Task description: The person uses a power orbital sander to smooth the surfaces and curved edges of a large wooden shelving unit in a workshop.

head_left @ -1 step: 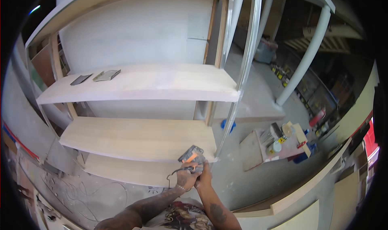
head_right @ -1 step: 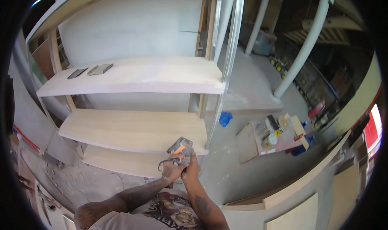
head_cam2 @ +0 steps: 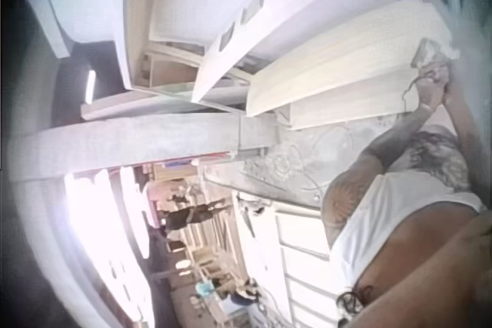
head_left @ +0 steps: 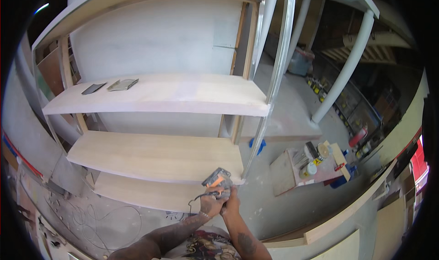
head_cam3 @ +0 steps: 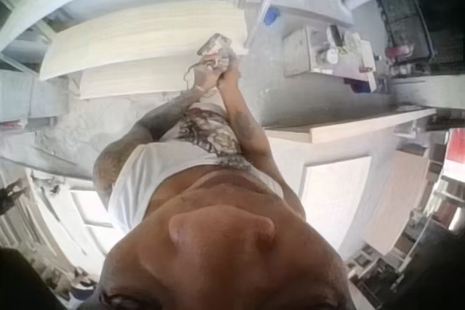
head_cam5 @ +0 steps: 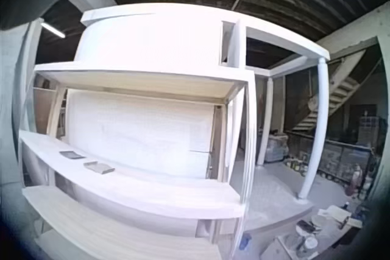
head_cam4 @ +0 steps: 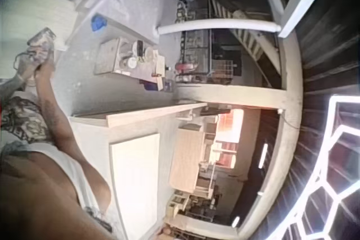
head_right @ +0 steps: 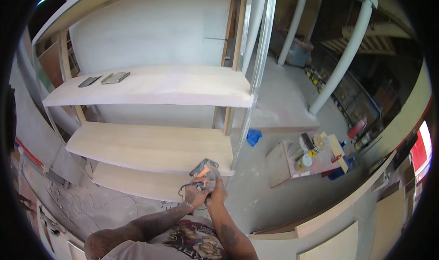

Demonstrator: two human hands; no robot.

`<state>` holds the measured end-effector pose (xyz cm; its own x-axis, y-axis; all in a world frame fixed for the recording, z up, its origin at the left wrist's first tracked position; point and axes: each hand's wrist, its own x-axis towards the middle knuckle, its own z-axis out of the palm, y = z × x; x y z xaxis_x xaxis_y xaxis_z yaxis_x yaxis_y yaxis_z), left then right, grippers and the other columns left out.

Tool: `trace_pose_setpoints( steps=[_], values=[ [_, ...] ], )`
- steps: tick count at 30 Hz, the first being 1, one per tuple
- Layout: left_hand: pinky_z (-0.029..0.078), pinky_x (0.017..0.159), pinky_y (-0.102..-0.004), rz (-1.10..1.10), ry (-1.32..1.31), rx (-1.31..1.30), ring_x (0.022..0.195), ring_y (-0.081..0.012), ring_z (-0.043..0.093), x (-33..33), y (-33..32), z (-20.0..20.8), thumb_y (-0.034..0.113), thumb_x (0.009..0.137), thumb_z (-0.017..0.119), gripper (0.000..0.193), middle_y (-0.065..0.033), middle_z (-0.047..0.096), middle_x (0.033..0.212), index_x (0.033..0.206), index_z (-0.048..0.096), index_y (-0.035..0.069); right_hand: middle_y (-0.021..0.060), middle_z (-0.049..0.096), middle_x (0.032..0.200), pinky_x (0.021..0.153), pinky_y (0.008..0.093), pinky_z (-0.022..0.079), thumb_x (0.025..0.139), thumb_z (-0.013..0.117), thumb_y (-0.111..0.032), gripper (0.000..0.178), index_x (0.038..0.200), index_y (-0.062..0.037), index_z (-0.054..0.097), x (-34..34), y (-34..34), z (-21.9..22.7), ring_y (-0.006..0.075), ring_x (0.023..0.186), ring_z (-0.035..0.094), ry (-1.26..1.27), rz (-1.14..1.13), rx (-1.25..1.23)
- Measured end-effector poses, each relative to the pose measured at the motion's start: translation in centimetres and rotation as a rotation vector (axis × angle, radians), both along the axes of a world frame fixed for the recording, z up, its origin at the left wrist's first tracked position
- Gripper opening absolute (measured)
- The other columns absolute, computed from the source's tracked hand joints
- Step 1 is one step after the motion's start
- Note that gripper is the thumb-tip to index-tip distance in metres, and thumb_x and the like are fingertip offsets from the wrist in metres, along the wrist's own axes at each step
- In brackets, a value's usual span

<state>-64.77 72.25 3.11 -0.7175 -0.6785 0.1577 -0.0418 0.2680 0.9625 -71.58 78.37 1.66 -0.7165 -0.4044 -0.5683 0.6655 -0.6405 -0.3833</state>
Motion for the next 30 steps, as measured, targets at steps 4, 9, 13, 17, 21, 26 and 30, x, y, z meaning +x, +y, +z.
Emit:
trace_pose_setpoints(
  steps=[4, 9, 13, 17, 21, 26, 30],
  values=[
    [0.053, 0.085, -0.0330, 0.006, 0.056, 0.034, 0.100, -0.0237, 0.064, 0.2, 1.6, 0.1, 0.010, 0.066, 0.084, 0.039, -0.0111, 0.065, 0.104, 0.101, 0.068, 0.005, 0.0158, 0.061, 0.109, 0.072, 0.0403, 0.060, 0.098, 0.054, -0.033, 0.042, 0.121, 0.0020, 0.050, -0.4, 1.7, -2.3, 0.0290, 0.092, 0.066, 0.082, 0.008, -0.017],
    [0.053, 0.086, -0.0341, 0.033, 0.059, 0.001, 0.097, -0.0258, 0.065, 3.1, 6.2, -2.2, 0.011, 0.068, 0.083, 0.037, -0.0116, 0.066, 0.103, 0.101, 0.069, 0.006, 0.0155, 0.063, 0.112, 0.086, 0.0445, 0.055, 0.098, 0.037, -0.043, 0.050, 0.122, -0.0015, 0.052, 2.6, 5.8, -4.5, 0.0308, 0.098, 0.064, 0.044, 0.106, -0.084],
    [0.053, 0.086, -0.0357, -0.106, -0.129, -0.154, 0.096, -0.0276, 0.067, 5.5, 8.9, -2.5, 0.019, 0.071, 0.080, 0.037, -0.0118, 0.067, 0.106, 0.105, 0.071, 0.010, 0.0169, 0.062, 0.117, 0.097, 0.0491, 0.049, 0.095, 0.028, -0.043, 0.057, 0.126, -0.0027, 0.051, 4.9, 9.7, -5.1, 0.0340, 0.105, 0.062, -0.103, 0.188, -0.073],
    [0.053, 0.085, -0.0374, -0.234, -0.258, -0.101, 0.096, -0.0286, 0.068, 7.4, 9.3, -2.8, 0.024, 0.073, 0.076, 0.036, -0.0148, 0.069, 0.105, 0.107, 0.071, 0.013, 0.0166, 0.062, 0.117, 0.099, 0.0494, 0.048, 0.094, 0.029, -0.041, 0.054, 0.124, -0.0039, 0.053, 6.6, 10.9, -7.0, 0.0348, 0.107, 0.061, -0.139, 0.150, -0.055],
    [0.053, 0.086, -0.0368, -0.294, -0.327, -0.145, 0.093, -0.0270, 0.068, 8.7, 9.7, -4.5, 0.023, 0.077, 0.072, 0.029, -0.0134, 0.068, 0.110, 0.102, 0.072, 0.008, 0.0145, 0.065, 0.111, 0.086, 0.0434, 0.055, 0.094, 0.028, -0.038, 0.049, 0.117, -0.0053, 0.056, 7.7, 12.1, -9.6, 0.0312, 0.097, 0.065, -0.154, 0.233, -0.033],
    [0.052, 0.088, -0.0391, -0.455, -0.483, -0.160, 0.099, -0.0315, 0.066, 10.7, 10.4, -7.9, 0.026, 0.081, 0.070, 0.047, -0.0171, 0.068, 0.110, 0.123, 0.062, 0.007, 0.0101, 0.067, 0.102, 0.069, 0.0337, 0.059, 0.095, 0.030, -0.038, 0.044, 0.110, -0.0083, 0.058, 7.7, 14.9, -15.8, 0.0254, 0.083, 0.067, -0.204, 0.160, -0.079],
    [0.051, 0.092, -0.0343, -0.665, -0.522, 0.071, 0.105, -0.0241, 0.066, 14.5, 8.9, -8.5, 0.034, 0.082, 0.074, 0.055, -0.0139, 0.069, 0.111, 0.122, 0.060, 0.000, 0.0099, 0.064, 0.106, 0.065, 0.0329, 0.059, 0.094, 0.038, -0.042, 0.042, 0.111, -0.0102, 0.059, 9.0, 17.6, -19.5, 0.0254, 0.079, 0.067, -0.332, -0.025, 0.146]
  ],
)
